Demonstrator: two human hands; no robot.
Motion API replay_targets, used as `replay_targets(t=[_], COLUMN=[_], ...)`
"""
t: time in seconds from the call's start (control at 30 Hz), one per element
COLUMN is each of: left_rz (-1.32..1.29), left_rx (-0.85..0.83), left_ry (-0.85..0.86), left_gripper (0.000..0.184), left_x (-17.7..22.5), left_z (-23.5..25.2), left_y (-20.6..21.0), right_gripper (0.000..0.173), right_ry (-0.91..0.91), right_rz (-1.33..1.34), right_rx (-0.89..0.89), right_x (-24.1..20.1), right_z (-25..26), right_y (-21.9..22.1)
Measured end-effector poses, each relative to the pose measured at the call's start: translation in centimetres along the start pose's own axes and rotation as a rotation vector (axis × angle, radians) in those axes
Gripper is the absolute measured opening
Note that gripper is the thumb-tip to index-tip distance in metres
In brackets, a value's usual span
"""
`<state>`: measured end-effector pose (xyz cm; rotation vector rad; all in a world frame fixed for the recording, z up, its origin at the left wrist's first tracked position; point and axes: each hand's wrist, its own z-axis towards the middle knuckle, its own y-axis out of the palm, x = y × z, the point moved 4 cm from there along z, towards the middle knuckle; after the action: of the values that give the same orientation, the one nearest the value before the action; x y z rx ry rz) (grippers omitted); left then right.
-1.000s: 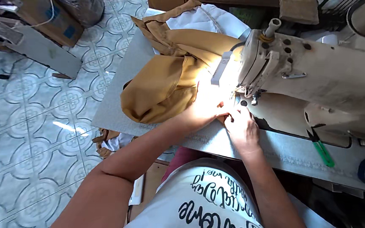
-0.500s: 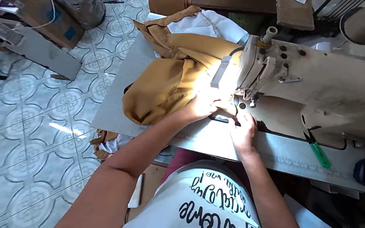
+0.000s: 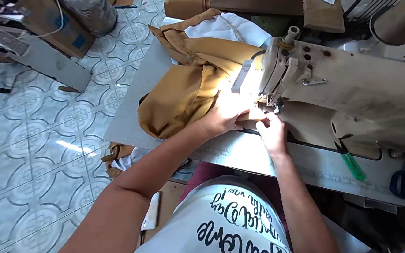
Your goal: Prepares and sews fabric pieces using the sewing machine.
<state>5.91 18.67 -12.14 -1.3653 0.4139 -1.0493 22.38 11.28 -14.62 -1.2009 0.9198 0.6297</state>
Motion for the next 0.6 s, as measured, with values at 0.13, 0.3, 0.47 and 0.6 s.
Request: replay_targets(t=[0.13,0.3,0.47,0.6], left_rz=[0.017,-0.281,-0.350,-0.323], left_rx=[0.233,0.267,0.280,0.261], left_ry=[0.117,-0.063,-0.102,-0.060], left_gripper=[0.024,0.012,0.015,0.012], left_x=[0.0,-1.5,-2.0,-1.8], left_z=[-1.2,-0.8,-0.7,-0.7], left_y=[0.4,0.9,1.2,0.7], right_gripper=[0.009,0.026,0.017,0.014], right_ry=[-0.118,-0.015,-0.028,-0.148], right_rz=[-0.009,-0.103,-0.190,-0.310], right_rx=[0.057,0.097,0.131,0.174], right_x=[-0.1,0.9,-0.1,0.1], right_z=[-1.4,-0.8,0.2,-0.2], right_y=[0.6,0.7,1.4,1.9])
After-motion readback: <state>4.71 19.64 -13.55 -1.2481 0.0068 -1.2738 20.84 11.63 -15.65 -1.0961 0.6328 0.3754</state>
